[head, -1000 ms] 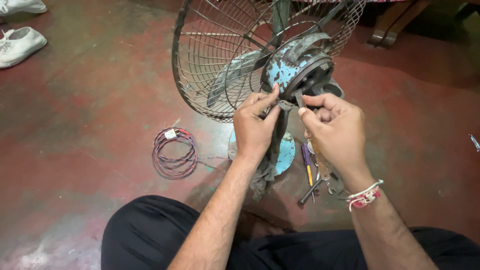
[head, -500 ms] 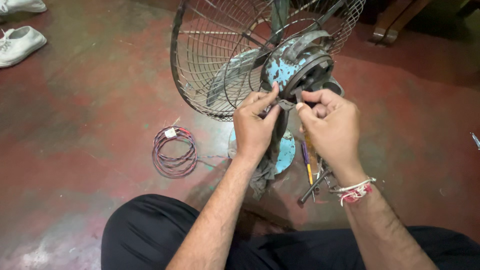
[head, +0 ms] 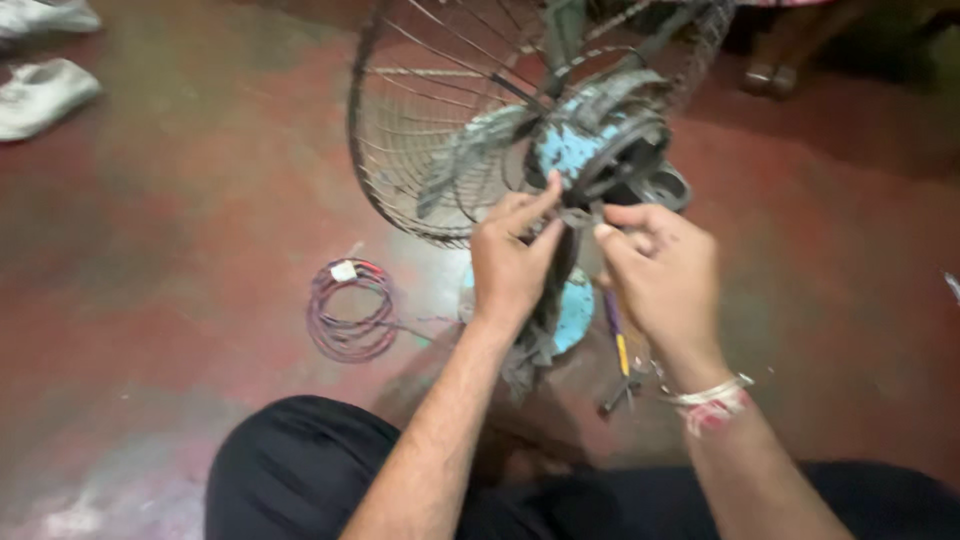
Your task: The person sits on the floor servicing a pedestal fan, wiping the motor housing and rear cover with a cloth and using a screwdriver to work on the fan's rear housing. They hold the fan steady with one hand while scraping and tightening around the motor area, continuing the cleaning and adjustment until the clip ends.
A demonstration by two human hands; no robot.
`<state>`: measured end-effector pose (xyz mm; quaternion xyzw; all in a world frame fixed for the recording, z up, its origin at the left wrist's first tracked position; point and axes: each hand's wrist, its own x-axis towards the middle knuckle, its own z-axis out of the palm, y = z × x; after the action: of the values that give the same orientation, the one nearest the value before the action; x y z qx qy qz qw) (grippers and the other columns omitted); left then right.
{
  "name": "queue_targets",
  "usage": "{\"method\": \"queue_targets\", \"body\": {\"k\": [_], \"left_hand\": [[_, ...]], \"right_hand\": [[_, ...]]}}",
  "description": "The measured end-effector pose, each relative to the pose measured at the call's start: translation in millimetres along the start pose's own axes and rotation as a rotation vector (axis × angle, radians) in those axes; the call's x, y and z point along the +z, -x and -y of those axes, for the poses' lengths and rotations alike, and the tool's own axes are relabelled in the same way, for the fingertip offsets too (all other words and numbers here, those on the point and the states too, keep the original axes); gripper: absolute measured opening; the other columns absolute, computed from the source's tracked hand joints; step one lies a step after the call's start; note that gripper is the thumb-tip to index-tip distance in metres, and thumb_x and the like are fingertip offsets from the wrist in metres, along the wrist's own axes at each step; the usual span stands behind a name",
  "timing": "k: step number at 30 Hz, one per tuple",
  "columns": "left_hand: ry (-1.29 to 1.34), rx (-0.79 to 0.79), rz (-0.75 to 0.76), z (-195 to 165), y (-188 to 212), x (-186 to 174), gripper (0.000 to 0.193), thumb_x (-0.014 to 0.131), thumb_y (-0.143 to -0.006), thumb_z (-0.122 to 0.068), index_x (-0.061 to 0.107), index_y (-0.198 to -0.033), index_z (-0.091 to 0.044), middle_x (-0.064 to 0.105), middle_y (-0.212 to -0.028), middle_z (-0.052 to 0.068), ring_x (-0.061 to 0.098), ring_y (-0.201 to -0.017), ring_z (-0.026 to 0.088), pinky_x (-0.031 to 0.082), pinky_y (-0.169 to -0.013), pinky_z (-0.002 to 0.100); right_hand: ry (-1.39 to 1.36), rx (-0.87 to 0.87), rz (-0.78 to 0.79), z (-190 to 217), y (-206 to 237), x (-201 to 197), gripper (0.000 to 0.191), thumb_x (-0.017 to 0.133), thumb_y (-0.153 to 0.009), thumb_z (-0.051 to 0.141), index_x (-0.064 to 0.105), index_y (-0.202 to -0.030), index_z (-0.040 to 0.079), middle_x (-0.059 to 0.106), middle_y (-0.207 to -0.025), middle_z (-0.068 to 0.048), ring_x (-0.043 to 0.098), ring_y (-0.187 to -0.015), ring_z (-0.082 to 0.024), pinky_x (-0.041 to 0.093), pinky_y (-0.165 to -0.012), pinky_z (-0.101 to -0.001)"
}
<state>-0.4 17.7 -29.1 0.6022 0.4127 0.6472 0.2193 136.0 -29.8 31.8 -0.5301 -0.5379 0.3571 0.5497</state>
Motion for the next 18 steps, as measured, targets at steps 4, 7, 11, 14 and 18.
{"method": "queue_targets", "body": {"k": [4, 7, 11, 14, 18], "left_hand": [[0.031, -0.033, 0.005, -0.9, -2.3, -0.8, 0.043, 0.077, -0.084, 0.000, 0.075, -0.125, -0.014, 0.070, -0.090, 0.005, 0.065, -0.079, 0.013, 0.053, -0.070, 0.027], [0.067, -0.020, -0.024, -5.9, -3.3, -1.8, 0.037, 0.077, -0.087, 0.000, 0.076, -0.121, -0.014, 0.071, -0.093, 0.005, 0.066, -0.081, 0.013, 0.053, -0.072, 0.027], [0.053, 0.040, -0.078, -14.0, -11.6, -9.1, 0.039, 0.073, -0.090, 0.002, 0.074, -0.126, -0.013, 0.069, -0.094, 0.005, 0.067, -0.087, 0.013, 0.053, -0.079, 0.027], [0.014, -0.102, -0.034, -18.1, -24.3, -9.1, 0.049, 0.068, -0.089, 0.002, 0.067, -0.135, -0.014, 0.066, -0.092, 0.005, 0.063, -0.078, 0.016, 0.052, -0.073, 0.028], [-0.028, -0.088, 0.032, -17.6, -30.1, -11.7, 0.056, 0.068, -0.090, 0.002, 0.062, -0.143, -0.013, 0.068, -0.094, 0.007, 0.067, -0.084, 0.017, 0.055, -0.080, 0.030]], "right_hand": [[0.032, 0.092, 0.081, 6.7, 6.8, -14.6, 0.023, 0.067, -0.098, 0.010, 0.069, -0.117, -0.004, 0.062, -0.066, 0.001, 0.044, -0.046, -0.002, 0.032, -0.041, -0.0213], [0.010, 0.005, 0.106, 9.5, 1.3, -20.8, 0.029, 0.067, -0.101, 0.009, 0.064, -0.127, -0.003, 0.064, -0.074, 0.002, 0.049, -0.053, -0.003, 0.036, -0.046, -0.0206], [0.051, -0.045, 0.152, 9.3, -4.9, -22.0, 0.039, 0.067, -0.097, 0.006, 0.059, -0.134, 0.000, 0.063, -0.083, 0.004, 0.058, -0.071, 0.000, 0.046, -0.061, -0.0175], [0.077, -0.024, 0.110, 7.6, -3.2, -20.7, 0.038, 0.067, -0.097, 0.006, 0.060, -0.133, 0.000, 0.064, -0.082, 0.003, 0.058, -0.069, -0.002, 0.047, -0.059, -0.0188], [0.039, 0.044, 0.061, 5.8, 0.4, -17.0, 0.037, 0.068, -0.095, 0.007, 0.061, -0.130, 0.001, 0.064, -0.079, 0.003, 0.055, -0.063, -0.003, 0.045, -0.053, -0.0205]]}}
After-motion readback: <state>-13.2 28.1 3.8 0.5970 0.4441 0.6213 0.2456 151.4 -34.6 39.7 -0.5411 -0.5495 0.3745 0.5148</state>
